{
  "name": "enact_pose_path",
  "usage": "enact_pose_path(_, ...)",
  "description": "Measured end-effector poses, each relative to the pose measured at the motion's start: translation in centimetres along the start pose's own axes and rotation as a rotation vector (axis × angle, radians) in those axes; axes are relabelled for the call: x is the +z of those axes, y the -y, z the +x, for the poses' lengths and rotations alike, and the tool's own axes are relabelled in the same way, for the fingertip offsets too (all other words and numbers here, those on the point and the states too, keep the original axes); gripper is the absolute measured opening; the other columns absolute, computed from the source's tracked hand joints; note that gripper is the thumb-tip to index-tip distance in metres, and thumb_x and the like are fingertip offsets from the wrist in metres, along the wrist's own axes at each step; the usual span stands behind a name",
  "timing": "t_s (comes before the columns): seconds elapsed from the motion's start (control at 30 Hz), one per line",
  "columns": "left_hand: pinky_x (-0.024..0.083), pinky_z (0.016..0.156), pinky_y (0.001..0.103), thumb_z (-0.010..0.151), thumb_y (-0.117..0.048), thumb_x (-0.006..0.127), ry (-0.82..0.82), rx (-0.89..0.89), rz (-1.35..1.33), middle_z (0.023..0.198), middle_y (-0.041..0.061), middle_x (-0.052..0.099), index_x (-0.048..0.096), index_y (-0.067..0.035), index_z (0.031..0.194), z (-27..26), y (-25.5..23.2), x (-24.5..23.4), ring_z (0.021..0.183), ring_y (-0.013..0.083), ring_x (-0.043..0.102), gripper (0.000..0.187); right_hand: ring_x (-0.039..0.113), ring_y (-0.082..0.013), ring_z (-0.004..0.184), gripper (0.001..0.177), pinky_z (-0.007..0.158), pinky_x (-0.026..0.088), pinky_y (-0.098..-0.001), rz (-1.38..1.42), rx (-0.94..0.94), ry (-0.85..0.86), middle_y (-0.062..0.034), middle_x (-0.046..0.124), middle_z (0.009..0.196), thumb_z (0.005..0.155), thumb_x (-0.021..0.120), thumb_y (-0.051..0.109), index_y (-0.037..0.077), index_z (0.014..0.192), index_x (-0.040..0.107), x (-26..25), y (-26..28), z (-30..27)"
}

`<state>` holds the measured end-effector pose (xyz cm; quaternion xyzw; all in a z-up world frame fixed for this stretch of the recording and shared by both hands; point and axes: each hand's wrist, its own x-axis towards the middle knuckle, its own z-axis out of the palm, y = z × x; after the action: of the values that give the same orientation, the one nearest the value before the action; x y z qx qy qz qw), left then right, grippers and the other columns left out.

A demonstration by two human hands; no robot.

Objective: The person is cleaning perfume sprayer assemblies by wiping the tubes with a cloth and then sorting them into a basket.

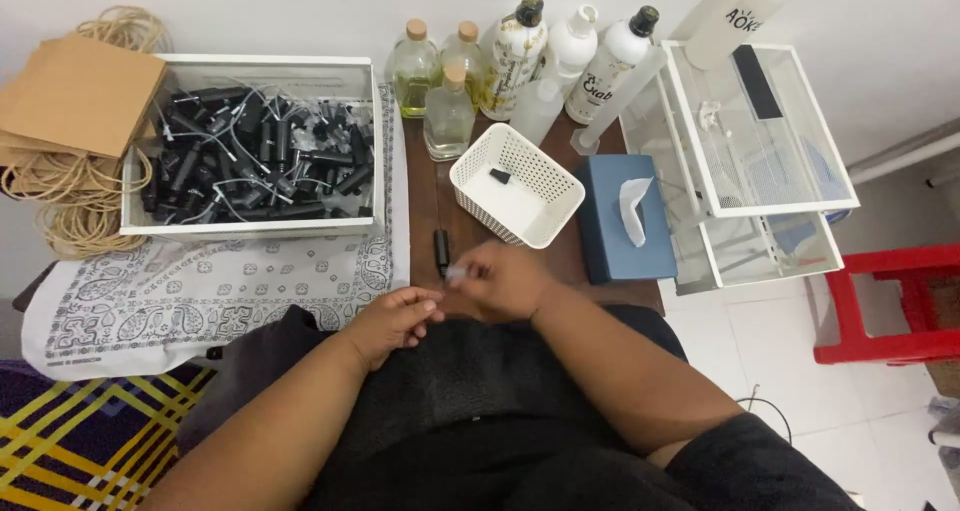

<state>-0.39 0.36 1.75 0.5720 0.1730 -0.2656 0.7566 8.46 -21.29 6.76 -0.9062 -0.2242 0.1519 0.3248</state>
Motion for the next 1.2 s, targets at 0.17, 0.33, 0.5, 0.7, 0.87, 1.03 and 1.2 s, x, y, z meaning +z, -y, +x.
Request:
enact_pose_path(0.17, 0.052, 0.049, 0.018, 0.093, -0.025, 0.070, 0.012, 0.002, 0.031, 0.098, 0.012, 0.075, 0.067, -0.002, 0.125, 0.9, 0.6, -0.3, 0.064, 0.0088, 0.061, 0.039, 0.074, -0.0312, 0.096, 0.031, 0.080, 0.058, -0.0440, -0.145, 0.149, -0.225, -0.0065, 0.078, 0.097, 0.082, 0.080, 0.046, 0.019, 0.097, 0.076, -6.7, 0.0, 3.9)
enact_pose_path(0.33, 0.053, 0.049, 0.019, 0.093, -0.026, 0.070, -0.001, 0.024, 0.044, 0.099, 0.013, 0.076, 0.067, -0.003, 0.127, 1.4, 1.0, -0.6, 0.063, 0.0090, 0.061, 0.041, 0.071, -0.0204, 0.102, 0.090, 0.087, 0.054, -0.0339, -0.119, 0.325, -0.267, 0.0018, 0.074, 0.100, 0.075, 0.088, 0.050, 0.027, 0.153, 0.049, -8.6, -2.1, 5.3)
enact_pose_path(0.5, 0.055, 0.055, 0.022, 0.092, -0.025, 0.069, -0.095, 0.056, 0.087, 0.102, 0.014, 0.076, 0.067, -0.004, 0.128, 0.0, 0.0, -1.1, 0.070, 0.0110, 0.062, 0.041, 0.062, -0.0185, 0.075, 0.024, 0.061, 0.057, -0.0328, 1.165, 0.602, -0.192, -0.0002, 0.061, 0.089, 0.082, 0.062, 0.016, 0.012, 0.105, 0.069, -3.5, -2.9, -1.2)
enact_pose_path(0.7, 0.054, 0.065, 0.029, 0.093, -0.014, 0.068, -0.169, 0.064, 0.250, 0.096, 0.011, 0.067, 0.070, -0.001, 0.124, -6.3, -8.7, 0.9, 0.077, 0.0181, 0.060, 0.034, 0.062, -0.0174, 0.087, 0.043, 0.078, 0.062, -0.0330, 1.273, 0.686, 0.165, -0.0029, 0.057, 0.105, 0.073, 0.045, -0.012, 0.015, 0.104, 0.054, 1.9, -10.5, -7.6)
enact_pose_path(0.87, 0.050, 0.106, 0.050, 0.090, -0.035, 0.066, -0.162, -0.058, 1.005, 0.130, 0.009, 0.074, 0.071, -0.017, 0.128, -6.2, -14.0, -1.5, 0.126, 0.0358, 0.065, 0.043, 0.070, -0.0197, 0.080, 0.028, 0.071, 0.066, -0.0344, 1.293, 0.706, 0.245, -0.0090, 0.066, 0.099, 0.084, 0.049, -0.008, 0.010, 0.102, 0.061, 2.8, -13.8, -5.5)
enact_pose_path(1.03, 0.052, 0.101, 0.050, 0.092, -0.040, 0.063, -0.468, -0.141, 1.237, 0.126, 0.010, 0.075, 0.071, -0.026, 0.134, -2.5, -15.7, -6.8, 0.119, 0.0331, 0.070, 0.045, 0.070, -0.0171, 0.068, 0.018, 0.063, 0.067, -0.0329, 1.167, 0.778, 0.395, -0.0074, 0.066, 0.086, 0.090, 0.053, 0.002, 0.006, 0.103, 0.065, 4.6, -16.4, -4.0)
enact_pose_path(1.2, 0.051, 0.101, 0.049, 0.095, -0.035, 0.061, -0.624, -0.020, 1.213, 0.122, 0.011, 0.076, 0.076, -0.019, 0.128, 3.4, -16.2, -11.0, 0.116, 0.0370, 0.069, 0.040, 0.060, -0.0176, 0.059, 0.020, 0.051, 0.061, -0.0321, 1.088, 0.831, 0.392, -0.0059, 0.060, 0.077, 0.090, 0.066, 0.029, 0.010, 0.084, 0.065, 5.2, -16.8, -3.5)
